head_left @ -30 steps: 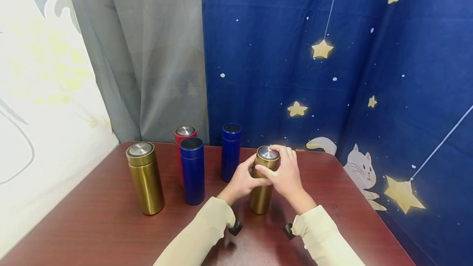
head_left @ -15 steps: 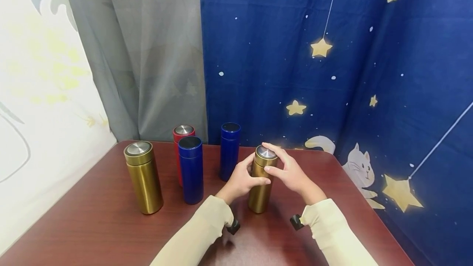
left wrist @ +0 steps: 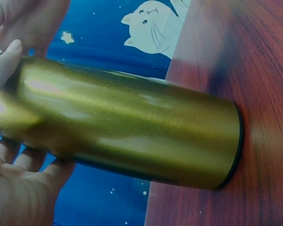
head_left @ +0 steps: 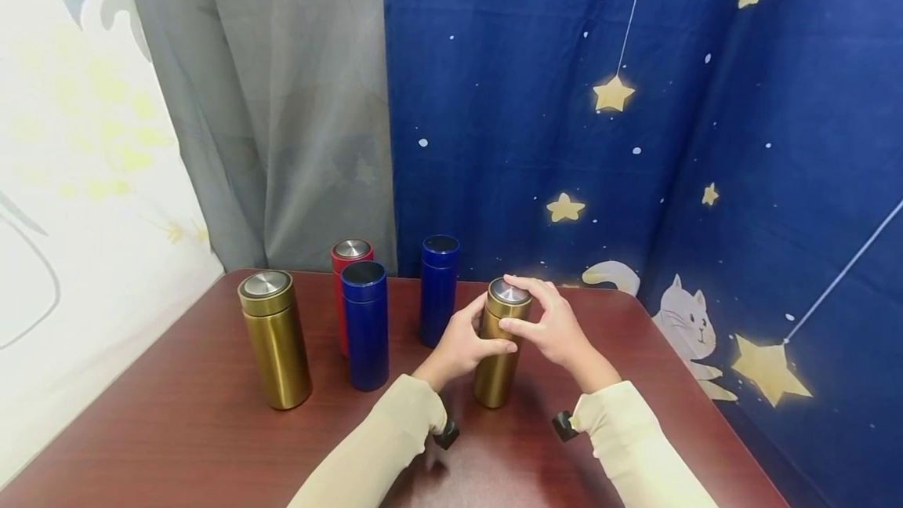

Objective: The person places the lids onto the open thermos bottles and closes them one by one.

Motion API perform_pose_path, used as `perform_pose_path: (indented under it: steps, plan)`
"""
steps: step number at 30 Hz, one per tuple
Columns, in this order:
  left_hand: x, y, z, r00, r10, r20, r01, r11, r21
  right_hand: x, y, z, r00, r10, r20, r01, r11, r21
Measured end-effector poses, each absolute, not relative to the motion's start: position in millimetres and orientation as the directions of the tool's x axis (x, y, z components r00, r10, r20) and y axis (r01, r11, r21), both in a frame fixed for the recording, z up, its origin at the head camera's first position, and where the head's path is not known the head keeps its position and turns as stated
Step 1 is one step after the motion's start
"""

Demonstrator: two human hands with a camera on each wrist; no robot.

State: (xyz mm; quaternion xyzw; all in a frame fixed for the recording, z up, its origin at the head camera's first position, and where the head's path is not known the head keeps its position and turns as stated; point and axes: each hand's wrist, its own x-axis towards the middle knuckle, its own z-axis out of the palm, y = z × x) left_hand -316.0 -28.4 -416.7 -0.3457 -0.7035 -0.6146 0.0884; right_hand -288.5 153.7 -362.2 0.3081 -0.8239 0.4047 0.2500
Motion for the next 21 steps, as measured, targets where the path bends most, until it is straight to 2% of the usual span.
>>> perform_pose_path:
  steps: [14,21]
  plan:
    - [-289,-35,-389,-0.735,0.391,0.554,0.606,0.013,0.795,-286,140,-366,-0.647,-0.181,0.740,-0.674,0.589,-0.445]
    - [-290,-34,-391,-0.728,0.403,0.554,0.605,-0.002,0.796,-283,140,-369,-0.669,-0.176,0.722,-0.662,0.583,-0.471]
